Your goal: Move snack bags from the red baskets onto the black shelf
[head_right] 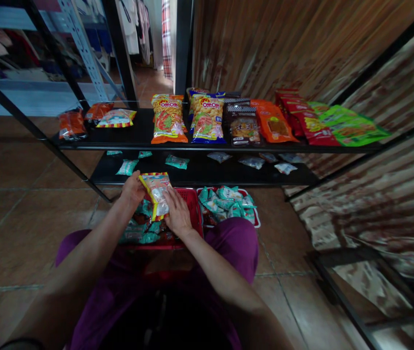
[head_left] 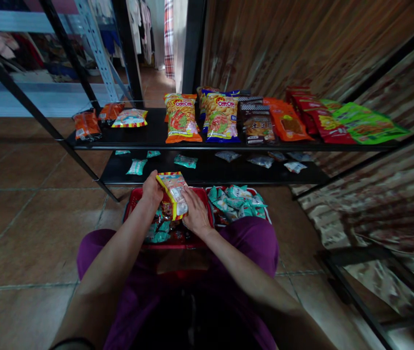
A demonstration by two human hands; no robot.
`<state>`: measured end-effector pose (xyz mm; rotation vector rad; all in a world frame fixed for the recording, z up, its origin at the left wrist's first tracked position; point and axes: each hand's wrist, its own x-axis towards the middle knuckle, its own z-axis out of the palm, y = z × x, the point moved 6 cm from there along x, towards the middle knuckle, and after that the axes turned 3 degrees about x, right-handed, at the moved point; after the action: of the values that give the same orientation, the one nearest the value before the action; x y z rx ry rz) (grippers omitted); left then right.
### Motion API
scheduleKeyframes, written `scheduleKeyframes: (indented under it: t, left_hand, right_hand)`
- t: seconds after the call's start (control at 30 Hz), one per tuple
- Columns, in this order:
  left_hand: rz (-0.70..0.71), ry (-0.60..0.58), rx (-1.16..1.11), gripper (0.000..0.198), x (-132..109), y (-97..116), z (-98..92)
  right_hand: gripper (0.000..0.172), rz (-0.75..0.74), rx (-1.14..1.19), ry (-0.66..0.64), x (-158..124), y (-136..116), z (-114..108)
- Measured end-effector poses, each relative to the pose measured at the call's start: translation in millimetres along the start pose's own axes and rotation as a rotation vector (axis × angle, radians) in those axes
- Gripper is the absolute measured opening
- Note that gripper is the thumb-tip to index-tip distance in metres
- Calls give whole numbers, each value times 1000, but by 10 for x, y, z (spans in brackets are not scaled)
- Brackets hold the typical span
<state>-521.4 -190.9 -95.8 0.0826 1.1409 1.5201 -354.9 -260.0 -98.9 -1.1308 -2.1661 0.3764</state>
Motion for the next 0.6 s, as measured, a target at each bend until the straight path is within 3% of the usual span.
scheduleKeyframes:
  t: [0.13, 0.3, 0.43, 0.5, 0.6]
  left_hand:
    - [-70, 13, 146, 26, -120, 82, -19]
    - [-88, -8, 171, 24, -155, 110, -25]
    - [-72, -14, 175, 20, -123, 108, -28]
    - [-46, -7, 190, 15, -108, 95, -33]
    - [104, 15, 236, 2, -107, 86, -46]
  right_hand:
    - [79, 173, 358, 43, 14, 73, 80]
    - [70, 472, 875, 138, -26, 165, 195]
    - [60, 609, 1112, 183, -58, 172, 271]
    - [57, 691, 1230, 229, -77, 176, 308]
    - [52, 783, 1442, 321, -66, 150, 343]
